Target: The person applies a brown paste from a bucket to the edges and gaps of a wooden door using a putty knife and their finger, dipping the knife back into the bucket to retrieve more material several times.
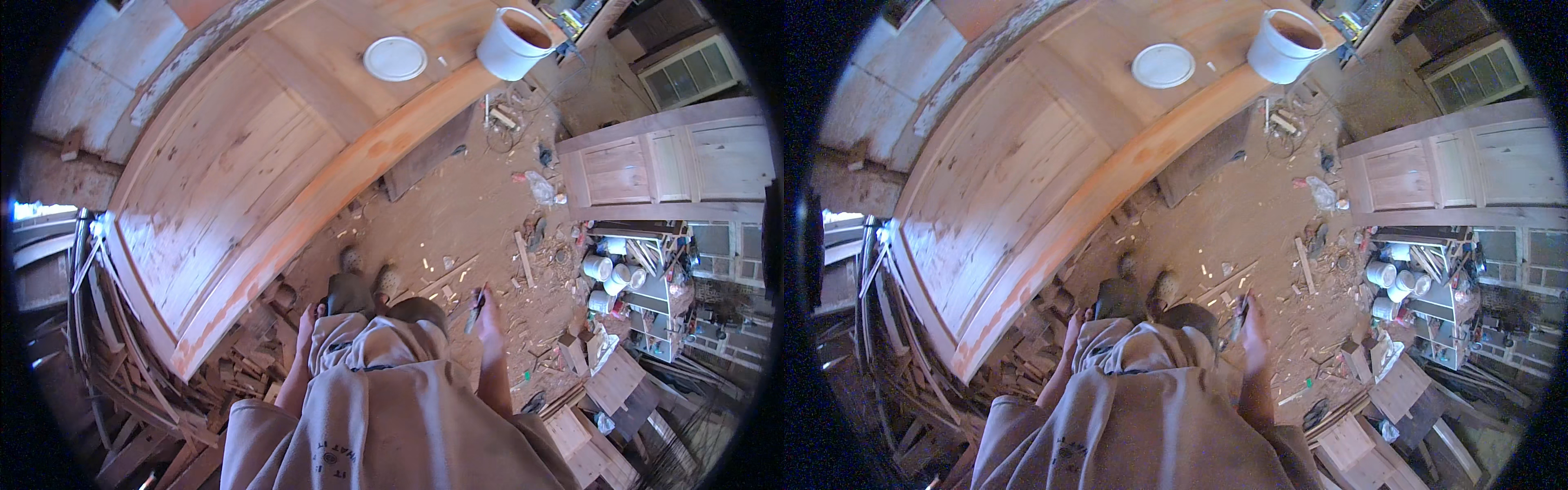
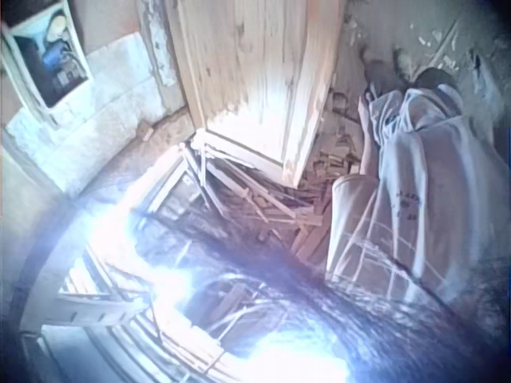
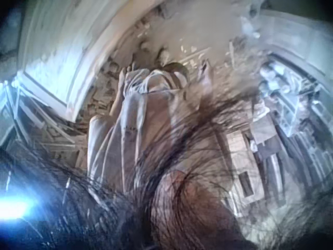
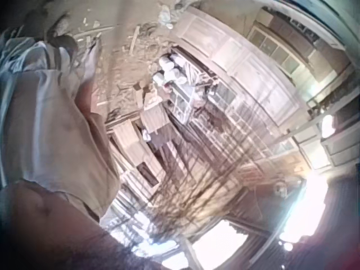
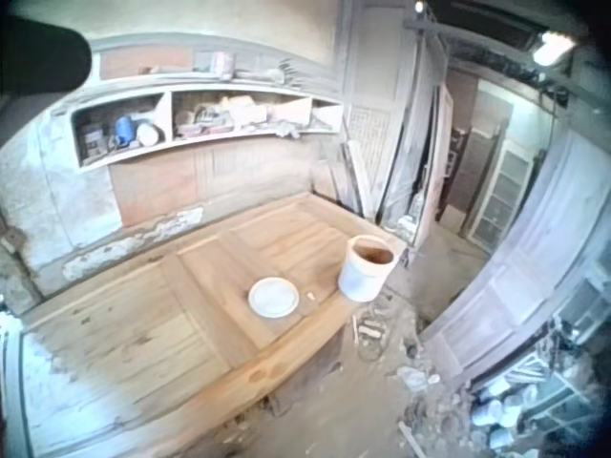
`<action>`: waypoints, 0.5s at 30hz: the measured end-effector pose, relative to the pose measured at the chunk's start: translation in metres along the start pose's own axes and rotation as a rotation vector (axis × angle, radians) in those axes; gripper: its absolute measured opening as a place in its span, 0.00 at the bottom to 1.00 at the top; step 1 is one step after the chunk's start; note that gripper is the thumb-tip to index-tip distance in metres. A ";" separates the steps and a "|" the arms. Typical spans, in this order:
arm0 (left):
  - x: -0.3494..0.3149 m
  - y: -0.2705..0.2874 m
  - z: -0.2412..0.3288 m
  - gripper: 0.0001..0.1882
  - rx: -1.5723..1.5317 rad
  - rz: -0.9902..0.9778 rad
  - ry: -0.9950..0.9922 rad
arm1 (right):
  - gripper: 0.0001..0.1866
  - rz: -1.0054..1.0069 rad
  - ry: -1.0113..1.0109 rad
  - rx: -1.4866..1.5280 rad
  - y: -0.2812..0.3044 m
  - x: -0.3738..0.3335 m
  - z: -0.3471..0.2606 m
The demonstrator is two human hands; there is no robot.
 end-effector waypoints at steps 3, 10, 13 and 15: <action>0.021 -0.010 0.013 0.29 0.031 -0.053 -0.013 | 0.18 -0.058 0.007 0.025 0.022 0.046 0.033; 0.100 -0.059 0.019 0.24 -0.214 -0.012 -0.051 | 0.19 -0.110 -0.041 -0.124 -0.076 0.036 -0.007; 0.128 -0.070 0.050 0.24 -0.193 -0.026 -0.034 | 0.20 -0.190 0.192 -0.391 -0.099 0.064 -0.026; 0.150 -0.081 0.075 0.23 -0.190 -0.030 -0.030 | 0.21 -0.103 0.324 -0.465 -0.113 0.090 -0.045</action>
Point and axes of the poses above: each hand's wrist, its own x-axis towards the middle knuckle, its own y-axis out of the back of the hand, z = x × y, the point moved 1 cm from there along x, towards the middle knuckle, and after that the axes turned 10 degrees about z, right-handed, at the moved point
